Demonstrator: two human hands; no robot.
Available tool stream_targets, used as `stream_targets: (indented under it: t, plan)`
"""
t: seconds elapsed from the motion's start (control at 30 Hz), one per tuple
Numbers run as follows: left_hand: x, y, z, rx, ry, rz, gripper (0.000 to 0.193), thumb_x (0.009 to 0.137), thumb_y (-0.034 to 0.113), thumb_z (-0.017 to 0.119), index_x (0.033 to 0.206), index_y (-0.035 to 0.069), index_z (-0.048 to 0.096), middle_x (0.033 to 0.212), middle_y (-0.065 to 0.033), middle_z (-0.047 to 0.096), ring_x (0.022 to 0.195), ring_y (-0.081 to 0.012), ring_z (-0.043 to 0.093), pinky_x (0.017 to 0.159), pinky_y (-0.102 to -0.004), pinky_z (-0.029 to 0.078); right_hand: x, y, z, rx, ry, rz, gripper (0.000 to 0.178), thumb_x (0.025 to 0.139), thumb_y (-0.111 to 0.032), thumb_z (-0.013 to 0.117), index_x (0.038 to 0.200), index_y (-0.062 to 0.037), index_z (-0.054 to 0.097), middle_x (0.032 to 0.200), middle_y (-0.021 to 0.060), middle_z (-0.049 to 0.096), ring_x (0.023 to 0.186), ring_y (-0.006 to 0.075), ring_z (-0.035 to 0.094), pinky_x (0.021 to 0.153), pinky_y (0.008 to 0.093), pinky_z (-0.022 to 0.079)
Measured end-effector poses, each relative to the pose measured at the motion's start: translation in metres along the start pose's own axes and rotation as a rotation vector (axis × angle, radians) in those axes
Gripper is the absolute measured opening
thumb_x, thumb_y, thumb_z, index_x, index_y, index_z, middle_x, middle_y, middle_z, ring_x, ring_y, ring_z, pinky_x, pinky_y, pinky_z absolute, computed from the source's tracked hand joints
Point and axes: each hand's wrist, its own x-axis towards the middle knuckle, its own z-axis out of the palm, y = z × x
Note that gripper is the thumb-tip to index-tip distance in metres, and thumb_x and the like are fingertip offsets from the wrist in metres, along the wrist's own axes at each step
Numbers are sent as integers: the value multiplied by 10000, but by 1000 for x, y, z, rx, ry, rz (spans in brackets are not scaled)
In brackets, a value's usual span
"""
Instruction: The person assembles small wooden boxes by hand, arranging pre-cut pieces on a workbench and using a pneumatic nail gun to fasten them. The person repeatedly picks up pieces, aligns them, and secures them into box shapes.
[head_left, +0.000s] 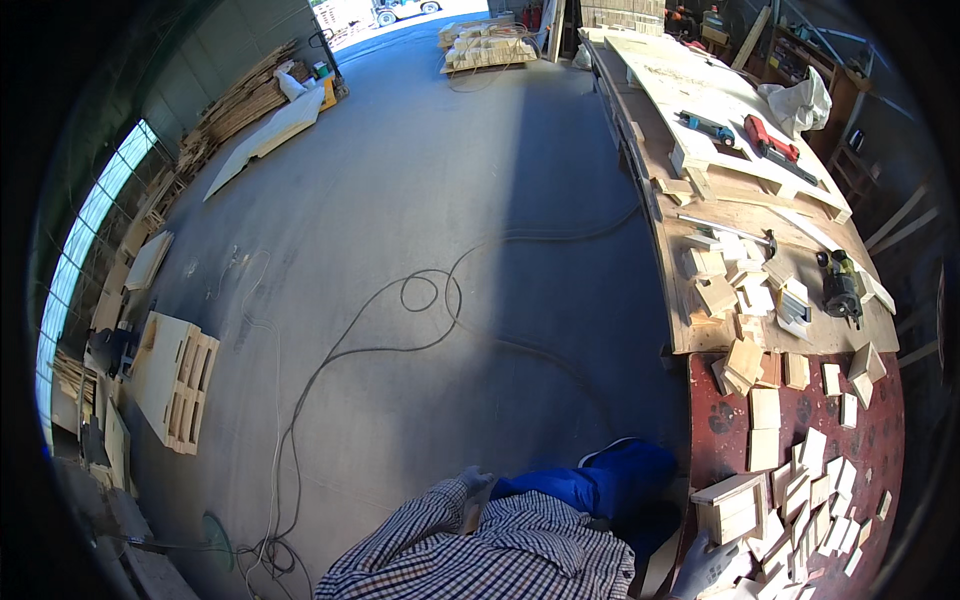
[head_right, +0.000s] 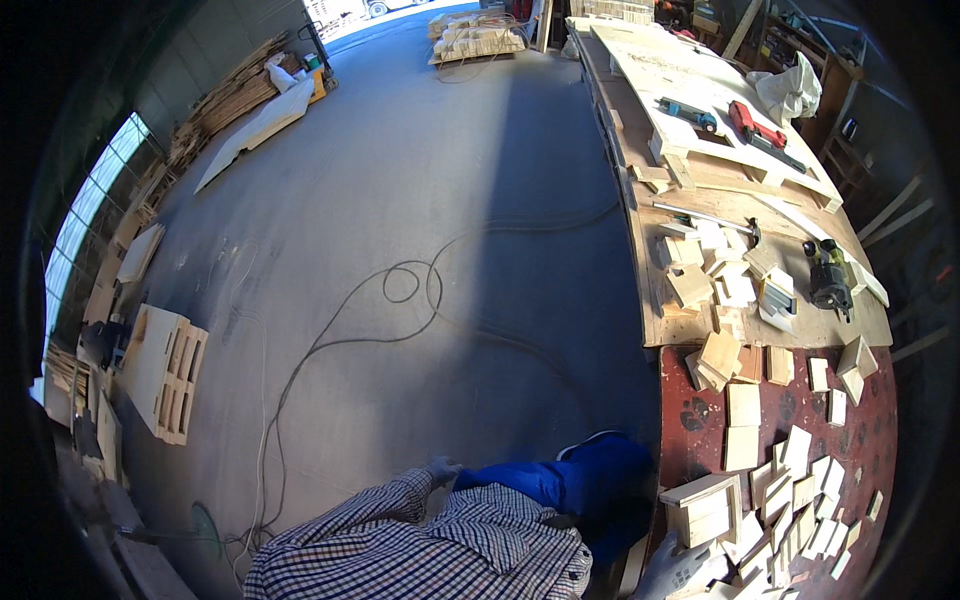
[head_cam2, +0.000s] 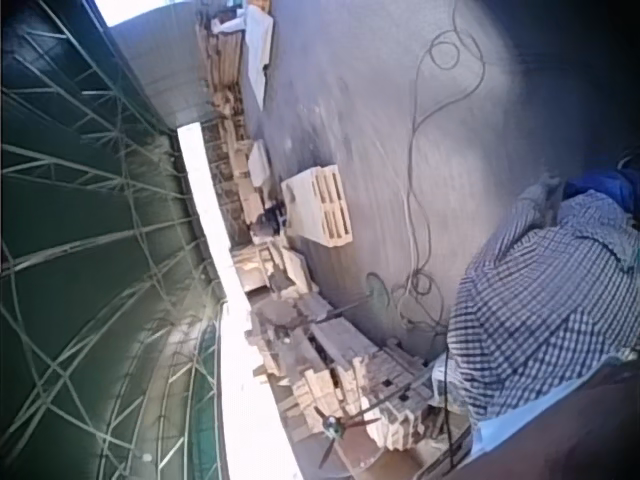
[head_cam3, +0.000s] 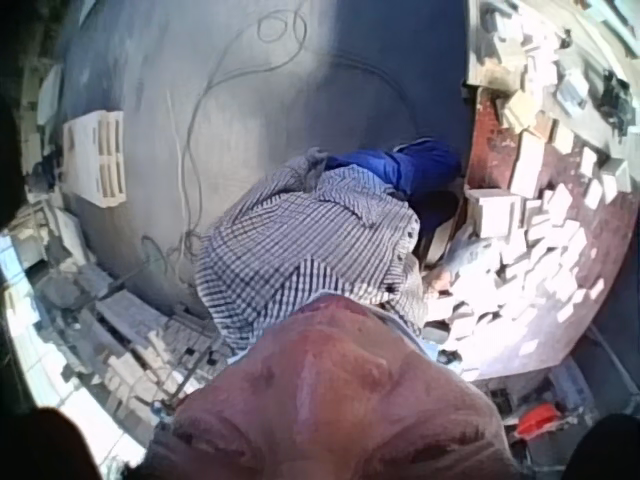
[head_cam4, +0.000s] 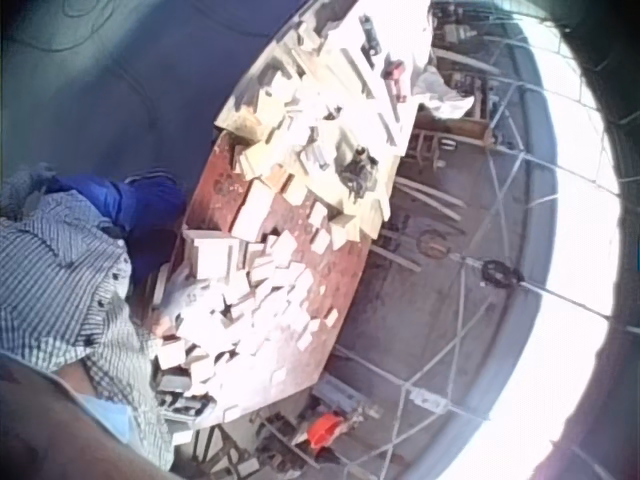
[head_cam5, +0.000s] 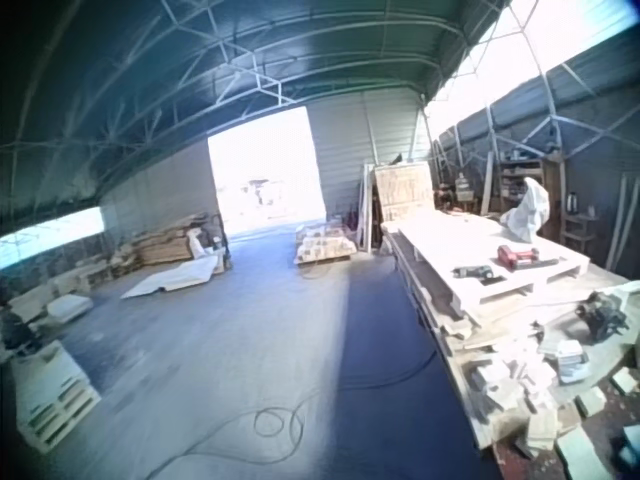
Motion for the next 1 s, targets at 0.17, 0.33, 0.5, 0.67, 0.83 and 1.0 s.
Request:
stream_targets:
  t: [0.17, 0.33, 0.5, 0.67, 0.83, 1.0]
  plan:
    - [8, -27, 5, -27, 81, -74, 756, 979, 439, 691, 1523, -51, 499, 1514, -270, 566, 1416, -404, 536, 1151, -437, 459, -4, 2, 7, -13, 35, -77, 880, 915, -601, 754, 1407, 109, 586, 1256, 299, 682, 1082, 443, 684, 952, 527, 555]
    - [17, -52, -1, -23, 25, -102, 794, 967, 474, 699, 1537, -37, 487, 1525, -265, 556, 1397, -405, 553, 1117, -444, 491, 15, -11, 0, 208, -144, 43, 822, 967, -487, 681, 1497, 98, 454, 1286, 303, 596, 1156, 460, 627, 978, 527, 529]
    - [25, -56, 5, -74, 19, -23, 797, 929, 480, 717, 1506, -37, 532, 1500, -276, 577, 1383, -398, 570, 1124, -444, 483, -3, 0, 18, 108, 57, -88, 951, 911, -621, 745, 1469, 115, 517, 1310, 342, 640, 1139, 482, 659, 990, 541, 538]
    - [29, -59, 9, -11, 92, -96, 791, 921, 479, 718, 1492, -42, 548, 1476, -276, 598, 1365, -397, 587, 1116, -438, 491, 11, -11, 13, 211, -111, 4, 955, 912, -619, 742, 1478, 113, 506, 1313, 348, 636, 1154, 490, 651, 1002, 544, 533]
    - [27, -61, 4, -30, 70, -95, 793, 936, 471, 707, 1507, -48, 525, 1489, -272, 589, 1349, -394, 601, 1101, -449, 503, 12, -14, 9, 261, -187, 45, 958, 913, -617, 738, 1487, 111, 495, 1316, 353, 631, 1168, 498, 643, 1013, 547, 527]
    - [15, -4, 5, 35, 39, -76, 712, 947, 465, 703, 1393, -82, 615, 1359, -282, 673, 1218, -379, 677, 957, -440, 575, -26, 8, 27, 74, -171, 134, 962, 915, -615, 735, 1496, 109, 483, 1319, 359, 626, 1182, 506, 635, 1025, 550, 521]
